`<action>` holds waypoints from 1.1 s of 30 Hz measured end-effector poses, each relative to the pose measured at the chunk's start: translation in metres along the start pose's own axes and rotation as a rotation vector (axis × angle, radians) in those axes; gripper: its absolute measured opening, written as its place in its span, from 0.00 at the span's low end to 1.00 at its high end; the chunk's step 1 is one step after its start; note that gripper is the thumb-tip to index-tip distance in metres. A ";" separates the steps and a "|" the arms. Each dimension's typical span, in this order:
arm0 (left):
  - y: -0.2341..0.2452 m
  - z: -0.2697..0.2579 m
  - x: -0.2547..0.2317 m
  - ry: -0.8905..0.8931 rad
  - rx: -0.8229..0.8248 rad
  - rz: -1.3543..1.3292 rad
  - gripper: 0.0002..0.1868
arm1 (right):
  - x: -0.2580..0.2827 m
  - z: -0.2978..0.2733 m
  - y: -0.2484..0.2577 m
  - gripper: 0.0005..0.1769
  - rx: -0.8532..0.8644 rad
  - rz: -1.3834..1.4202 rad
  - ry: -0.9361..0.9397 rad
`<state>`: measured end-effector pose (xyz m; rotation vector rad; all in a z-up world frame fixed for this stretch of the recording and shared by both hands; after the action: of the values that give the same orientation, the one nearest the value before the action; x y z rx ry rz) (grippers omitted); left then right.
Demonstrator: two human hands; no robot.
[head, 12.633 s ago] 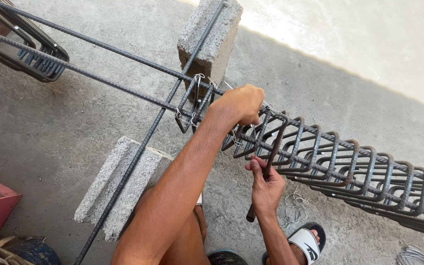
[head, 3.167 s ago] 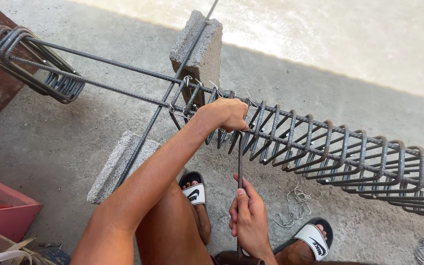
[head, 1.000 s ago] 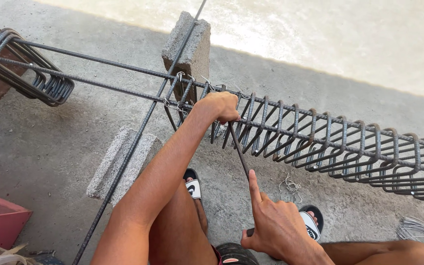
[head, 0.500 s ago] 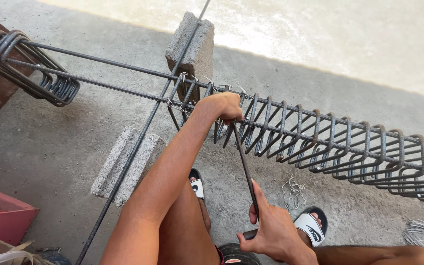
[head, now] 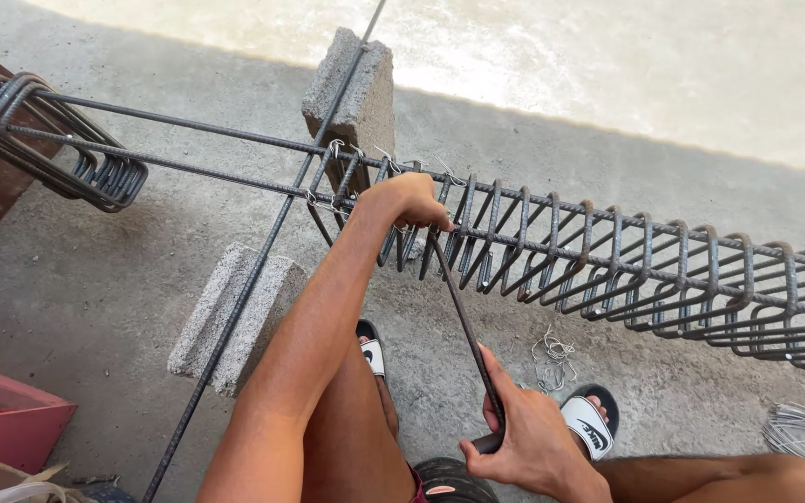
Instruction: Tying steel rebar stirrups to longitudinal bars using wire and a manual hook tool
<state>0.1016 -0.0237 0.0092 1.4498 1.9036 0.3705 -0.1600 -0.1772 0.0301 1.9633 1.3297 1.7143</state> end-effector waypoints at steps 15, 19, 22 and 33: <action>0.031 -0.012 -0.010 -0.268 -0.233 -0.047 0.25 | 0.007 0.010 -0.002 0.70 0.026 -0.147 -0.050; 0.030 -0.014 -0.007 -0.216 -0.128 -0.126 0.19 | 0.011 0.011 0.003 0.70 0.063 -0.246 -0.086; 0.029 -0.020 -0.007 -0.152 -0.097 -0.099 0.15 | 0.011 0.010 0.003 0.70 0.068 -0.286 -0.087; 0.025 -0.027 -0.017 -0.227 -0.130 -0.064 0.11 | 0.011 0.008 0.004 0.66 -0.102 -0.251 0.002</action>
<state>0.1033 -0.0262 0.0493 1.2850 1.7073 0.2807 -0.1519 -0.1687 0.0380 1.6616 1.3924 1.6303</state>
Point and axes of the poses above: each hand's wrist, its own z-axis towards the middle knuckle, its own y-axis out of the back of the hand, x = y × z, the point moved 9 cm from there along z, towards the middle knuckle, and after that the axes turned 4 degrees about y, right-handed, at the moved point
